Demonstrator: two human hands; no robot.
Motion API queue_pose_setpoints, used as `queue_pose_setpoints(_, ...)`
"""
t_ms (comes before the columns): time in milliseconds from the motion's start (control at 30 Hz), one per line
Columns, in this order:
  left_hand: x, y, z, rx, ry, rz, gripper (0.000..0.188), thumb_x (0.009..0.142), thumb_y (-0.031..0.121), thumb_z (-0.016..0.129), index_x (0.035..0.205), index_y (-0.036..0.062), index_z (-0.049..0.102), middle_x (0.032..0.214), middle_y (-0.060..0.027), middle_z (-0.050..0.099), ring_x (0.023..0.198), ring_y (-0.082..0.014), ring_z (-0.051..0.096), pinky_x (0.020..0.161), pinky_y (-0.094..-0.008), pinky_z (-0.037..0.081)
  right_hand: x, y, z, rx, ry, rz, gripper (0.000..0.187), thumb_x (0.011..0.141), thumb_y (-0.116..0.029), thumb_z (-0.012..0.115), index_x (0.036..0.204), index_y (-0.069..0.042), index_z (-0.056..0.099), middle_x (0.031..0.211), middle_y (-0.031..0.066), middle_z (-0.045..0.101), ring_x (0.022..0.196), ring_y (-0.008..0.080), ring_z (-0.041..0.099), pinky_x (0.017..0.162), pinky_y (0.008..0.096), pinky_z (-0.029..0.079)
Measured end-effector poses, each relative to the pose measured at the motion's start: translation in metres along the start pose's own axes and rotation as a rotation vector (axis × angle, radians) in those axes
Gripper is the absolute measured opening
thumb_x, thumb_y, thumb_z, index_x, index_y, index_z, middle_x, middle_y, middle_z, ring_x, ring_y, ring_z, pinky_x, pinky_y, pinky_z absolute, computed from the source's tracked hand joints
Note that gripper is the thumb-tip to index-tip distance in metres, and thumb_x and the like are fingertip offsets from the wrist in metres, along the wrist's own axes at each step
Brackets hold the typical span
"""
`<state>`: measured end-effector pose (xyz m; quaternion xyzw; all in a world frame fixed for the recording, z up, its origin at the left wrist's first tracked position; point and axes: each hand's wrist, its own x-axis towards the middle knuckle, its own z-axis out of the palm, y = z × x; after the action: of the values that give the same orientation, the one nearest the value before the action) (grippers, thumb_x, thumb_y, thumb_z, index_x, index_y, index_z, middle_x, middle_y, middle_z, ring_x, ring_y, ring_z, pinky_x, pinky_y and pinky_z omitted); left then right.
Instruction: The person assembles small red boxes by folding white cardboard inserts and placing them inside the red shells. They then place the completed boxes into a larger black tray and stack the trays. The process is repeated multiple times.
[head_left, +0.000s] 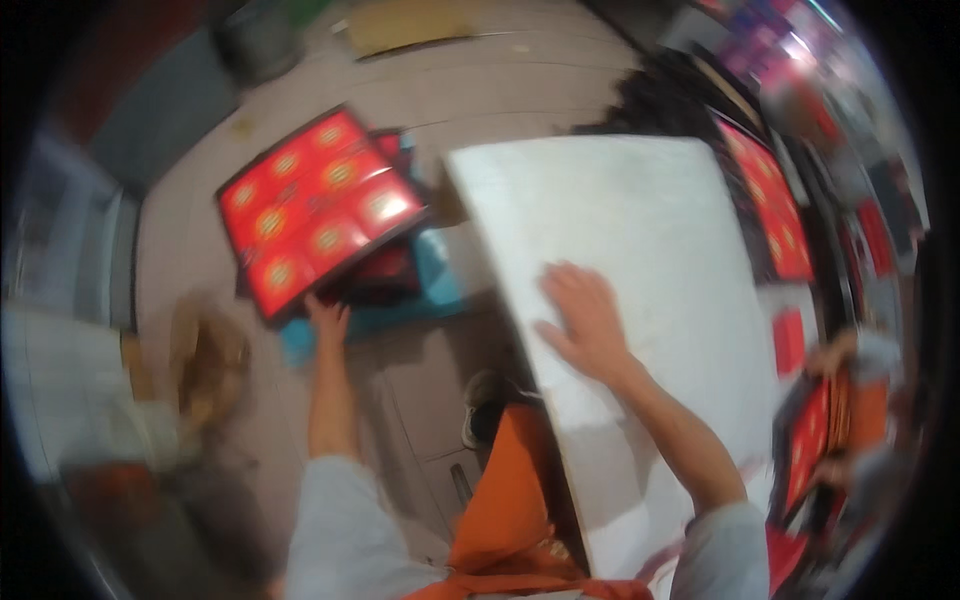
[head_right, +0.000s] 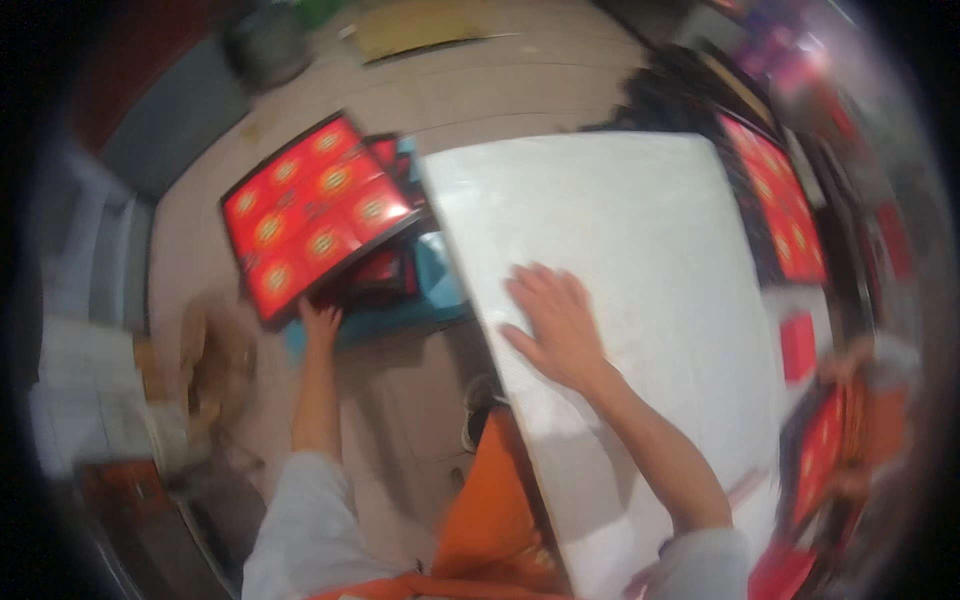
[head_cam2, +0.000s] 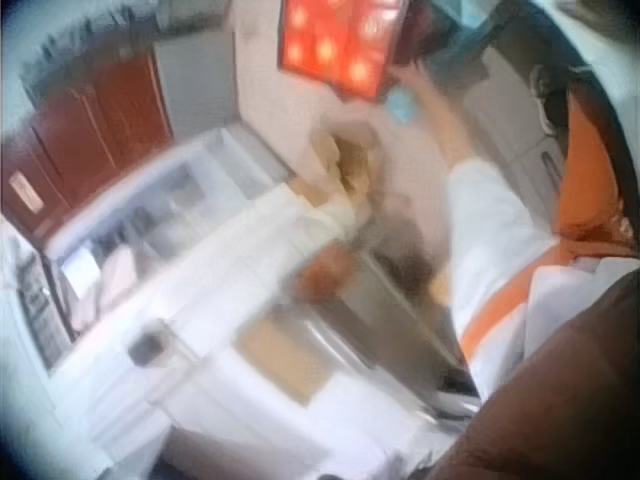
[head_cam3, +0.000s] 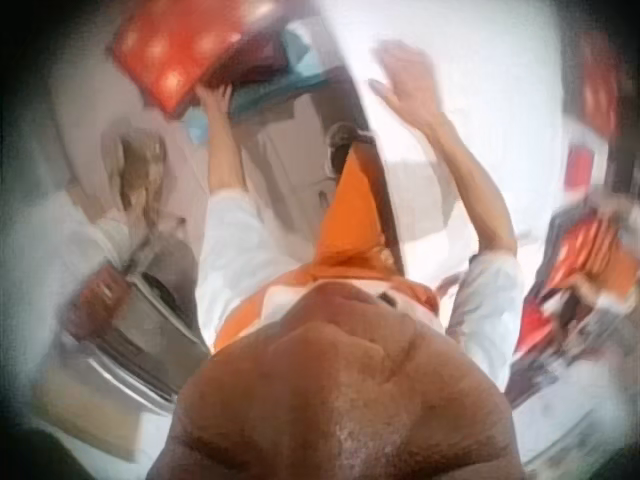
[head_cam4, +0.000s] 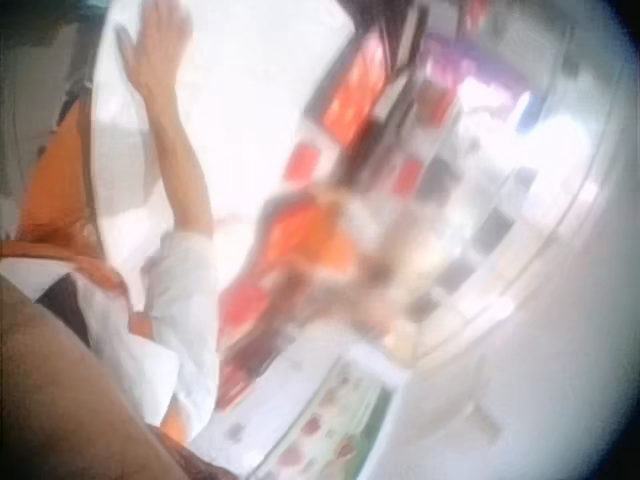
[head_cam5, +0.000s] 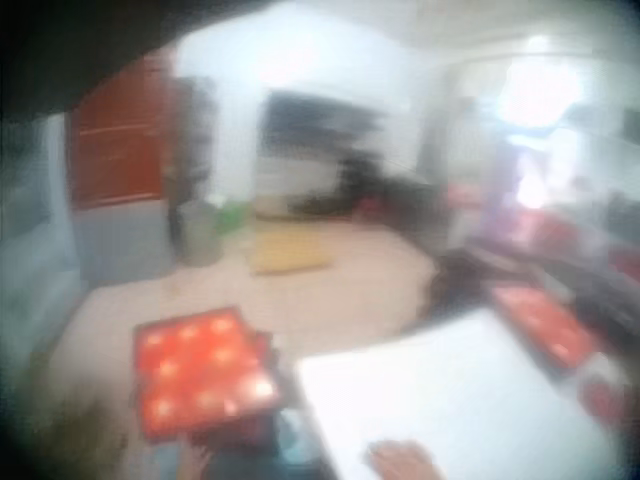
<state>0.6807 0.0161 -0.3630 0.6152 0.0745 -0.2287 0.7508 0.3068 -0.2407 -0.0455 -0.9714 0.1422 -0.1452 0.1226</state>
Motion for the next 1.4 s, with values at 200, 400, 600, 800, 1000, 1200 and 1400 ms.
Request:
queue_pose_setpoints(200,-0.188,-0.060,0.041,-0.592,-0.194,-0.647,0.023,0.092,0.027,0.045,0.084,0.0075,0.053,0.082,-0.0077,0.057,0.079,-0.0186,0.057,0.074,-0.0322,0.051,-0.020,0.015,0.010,0.480,0.254,0.233,0.038,0.087,-0.025,0.052,0.119,-0.004,0.049,0.129,0.0177,0.043,0.122,0.0318,0.037,0.101,0.0423,0.028)
queue_pose_setpoints(400,-0.382,-0.110,-0.071,0.160,-0.173,-0.937,0.017,0.092,0.018,0.040,0.081,0.0092,0.048,0.072,-0.0031,0.047,0.065,-0.0138,0.047,0.058,-0.0251,0.043,-0.105,-0.113,-0.196,0.565,0.345,-0.304,0.027,0.083,-0.014,0.052,0.108,-0.005,0.054,0.122,0.0180,0.047,0.105,0.0311,0.051,0.088,0.0377,0.041)
queue_pose_setpoints(600,-0.388,-0.027,0.038,0.281,-0.229,-0.172,0.015,0.090,0.022,0.048,0.088,0.0078,0.052,0.082,-0.0033,0.051,0.077,-0.0135,0.048,0.069,-0.0267,0.042,-0.240,-0.176,-0.283,0.296,0.619,-0.084,0.020,0.079,-0.014,0.057,0.097,-0.005,0.055,0.111,0.0150,0.052,0.094,0.0264,0.053,0.077,0.0366,0.042)
queue_pose_setpoints(800,-0.431,0.128,0.178,0.412,-0.311,0.619,0.018,0.086,0.015,0.047,0.079,0.0033,0.058,0.081,-0.0031,0.055,0.067,-0.0122,0.047,0.060,-0.0246,0.038,-0.302,-0.195,-0.319,0.196,0.709,0.029,0.015,0.076,-0.013,0.062,0.086,-0.006,0.056,0.099,0.0121,0.056,0.083,0.0217,0.056,0.066,0.0356,0.042)
queue_pose_setpoints(1000,-0.537,0.084,0.263,0.261,-0.807,0.508,0.017,0.089,0.011,0.051,0.102,0.0016,0.054,0.088,-0.0052,0.059,0.078,-0.0123,0.055,0.067,-0.0236,0.044,-0.411,-0.228,-0.311,0.204,1.001,0.755,0.013,0.072,-0.013,0.068,0.075,-0.007,0.057,0.088,0.0092,0.061,0.071,0.0170,0.059,0.055,0.0345,0.042)
queue_pose_setpoints(1200,-0.573,0.026,0.403,0.515,-1.158,1.025,0.026,0.082,0.008,0.059,0.106,0.0019,0.053,0.112,-0.0131,0.053,0.100,-0.0263,0.053,0.081,-0.0325,0.045,-0.495,-0.055,-0.216,0.075,0.558,0.580,0.035,0.074,0.000,0.058,0.108,-0.001,0.054,0.110,0.0160,0.054,0.102,0.0304,0.051,0.085,0.0415,0.039)
queue_pose_setpoints(1400,-0.538,-0.006,0.576,0.884,-0.970,1.487,0.041,0.072,0.013,0.066,0.109,0.0010,0.052,0.120,-0.0171,0.049,0.116,-0.0327,0.042,0.094,-0.0415,0.036,-0.519,-0.032,-0.180,0.010,0.336,0.724,0.029,0.076,-0.005,0.058,0.106,-0.005,0.056,0.114,0.0105,0.054,0.109,0.0274,0.049,0.089,0.0400,0.034)
